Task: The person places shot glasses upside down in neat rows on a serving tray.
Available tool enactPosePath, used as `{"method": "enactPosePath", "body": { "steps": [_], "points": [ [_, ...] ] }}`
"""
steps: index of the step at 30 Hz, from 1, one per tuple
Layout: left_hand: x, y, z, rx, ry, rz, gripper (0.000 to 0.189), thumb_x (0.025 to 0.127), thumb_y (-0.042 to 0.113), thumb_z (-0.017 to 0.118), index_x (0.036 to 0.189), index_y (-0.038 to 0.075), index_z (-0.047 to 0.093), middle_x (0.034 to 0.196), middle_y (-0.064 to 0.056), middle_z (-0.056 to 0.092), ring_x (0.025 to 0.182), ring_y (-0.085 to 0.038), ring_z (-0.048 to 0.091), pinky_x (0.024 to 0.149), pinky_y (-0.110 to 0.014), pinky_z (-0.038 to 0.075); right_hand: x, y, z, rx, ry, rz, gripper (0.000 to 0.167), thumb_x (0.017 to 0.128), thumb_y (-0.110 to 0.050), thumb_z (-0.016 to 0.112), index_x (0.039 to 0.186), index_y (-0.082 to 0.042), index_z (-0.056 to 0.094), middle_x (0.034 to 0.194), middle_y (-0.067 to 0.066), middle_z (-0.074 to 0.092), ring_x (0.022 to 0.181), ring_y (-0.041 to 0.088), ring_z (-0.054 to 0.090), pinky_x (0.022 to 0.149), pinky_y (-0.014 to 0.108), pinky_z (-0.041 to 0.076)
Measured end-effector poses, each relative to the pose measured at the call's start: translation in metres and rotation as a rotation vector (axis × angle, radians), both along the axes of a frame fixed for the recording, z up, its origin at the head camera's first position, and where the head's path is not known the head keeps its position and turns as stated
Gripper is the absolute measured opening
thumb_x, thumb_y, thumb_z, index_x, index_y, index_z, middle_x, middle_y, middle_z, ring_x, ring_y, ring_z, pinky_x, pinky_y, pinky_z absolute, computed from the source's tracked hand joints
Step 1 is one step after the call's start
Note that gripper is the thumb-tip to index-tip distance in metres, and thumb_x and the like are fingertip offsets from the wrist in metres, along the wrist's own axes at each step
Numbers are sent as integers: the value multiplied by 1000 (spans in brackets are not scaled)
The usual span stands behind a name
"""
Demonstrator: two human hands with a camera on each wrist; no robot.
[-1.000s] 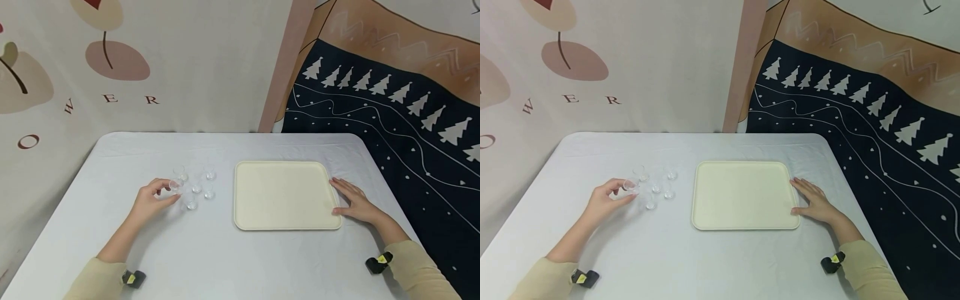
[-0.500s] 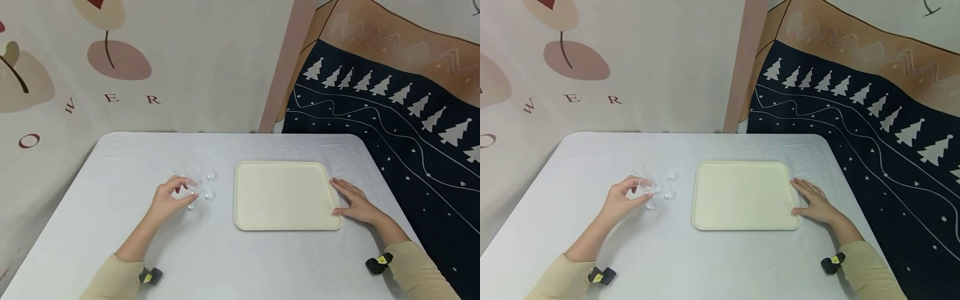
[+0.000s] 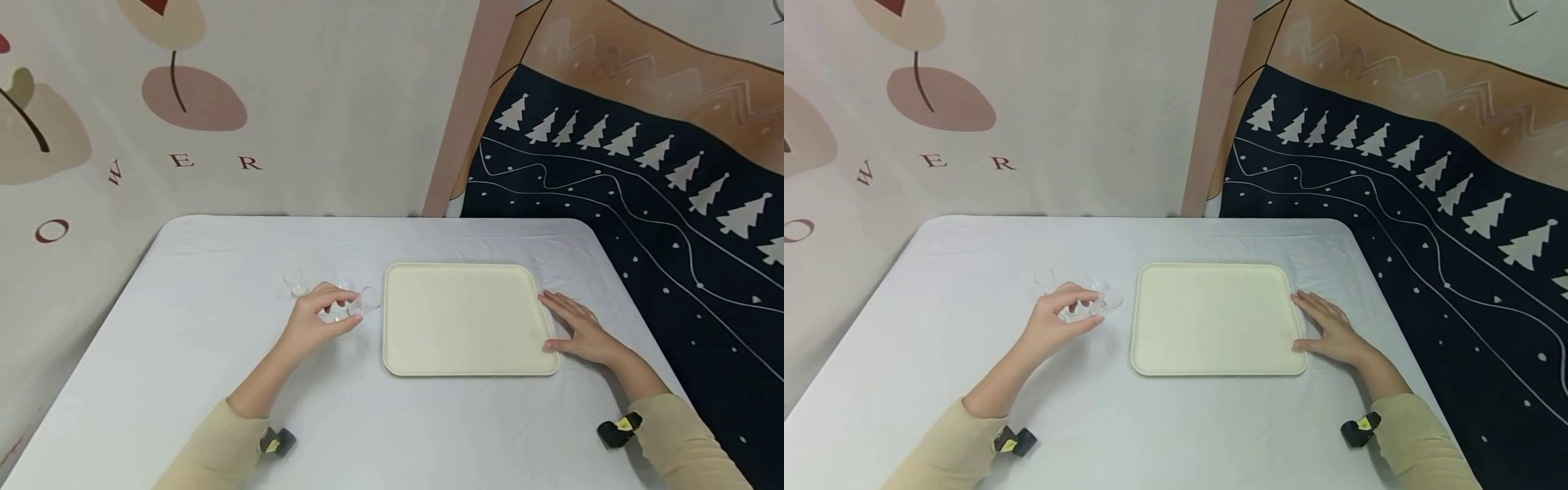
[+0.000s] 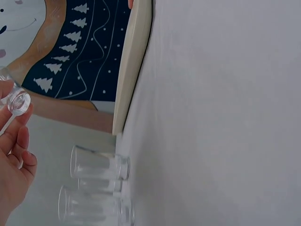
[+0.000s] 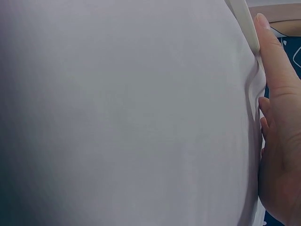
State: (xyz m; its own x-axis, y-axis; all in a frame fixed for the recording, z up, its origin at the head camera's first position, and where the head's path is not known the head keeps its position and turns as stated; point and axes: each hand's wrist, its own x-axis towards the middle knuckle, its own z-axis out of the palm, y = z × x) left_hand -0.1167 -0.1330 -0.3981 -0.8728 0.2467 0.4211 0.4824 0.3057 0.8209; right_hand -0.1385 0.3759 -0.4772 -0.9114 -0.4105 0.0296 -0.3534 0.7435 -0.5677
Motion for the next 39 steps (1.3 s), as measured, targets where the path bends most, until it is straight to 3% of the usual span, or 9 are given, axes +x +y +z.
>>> {"method": "enactPosePath", "body": {
  "steps": [5, 14, 20, 27, 39],
  "points": [
    [-11, 9, -21, 15, 26, -51, 33, 71, -3, 82, 102, -1, 73, 93, -9, 69, 85, -27, 52, 67, -28, 39, 0, -1, -1, 2, 1, 2, 90, 75, -33, 80, 149, -11, 33, 150, 27, 24, 137, 48, 13, 103, 67, 4],
    [-22, 33, -26, -41, 150, -131, 32, 74, 6, 82, 103, 1, 73, 93, -2, 68, 90, -17, 54, 72, -32, 45, -2, -1, 0, 10, 6, 5, 90, 76, -33, 80, 149, -12, 32, 151, 26, 24, 138, 47, 13, 103, 66, 3],
    [-25, 51, -23, -39, 122, -145, 32, 73, 7, 83, 102, 2, 74, 94, -2, 69, 91, -17, 55, 73, -38, 47, -2, -1, 2, 13, 1, 5, 90, 76, -34, 79, 149, -12, 31, 151, 26, 24, 138, 47, 13, 104, 66, 3],
    [-31, 67, -26, 2, 91, -118, 32, 68, 8, 87, 97, 2, 75, 89, -3, 70, 84, -29, 57, 68, -44, 45, -3, -2, 3, 14, 8, 3, 90, 76, -33, 80, 149, -11, 32, 150, 27, 25, 138, 46, 14, 104, 65, 3],
    [-39, 101, -37, 38, 66, -98, 30, 71, 8, 85, 98, 2, 74, 95, 0, 69, 83, -17, 52, 61, -29, 39, 0, -2, 2, 13, 2, -3, 90, 76, -34, 80, 149, -10, 32, 150, 28, 25, 137, 47, 14, 103, 66, 4]
  ]
}}
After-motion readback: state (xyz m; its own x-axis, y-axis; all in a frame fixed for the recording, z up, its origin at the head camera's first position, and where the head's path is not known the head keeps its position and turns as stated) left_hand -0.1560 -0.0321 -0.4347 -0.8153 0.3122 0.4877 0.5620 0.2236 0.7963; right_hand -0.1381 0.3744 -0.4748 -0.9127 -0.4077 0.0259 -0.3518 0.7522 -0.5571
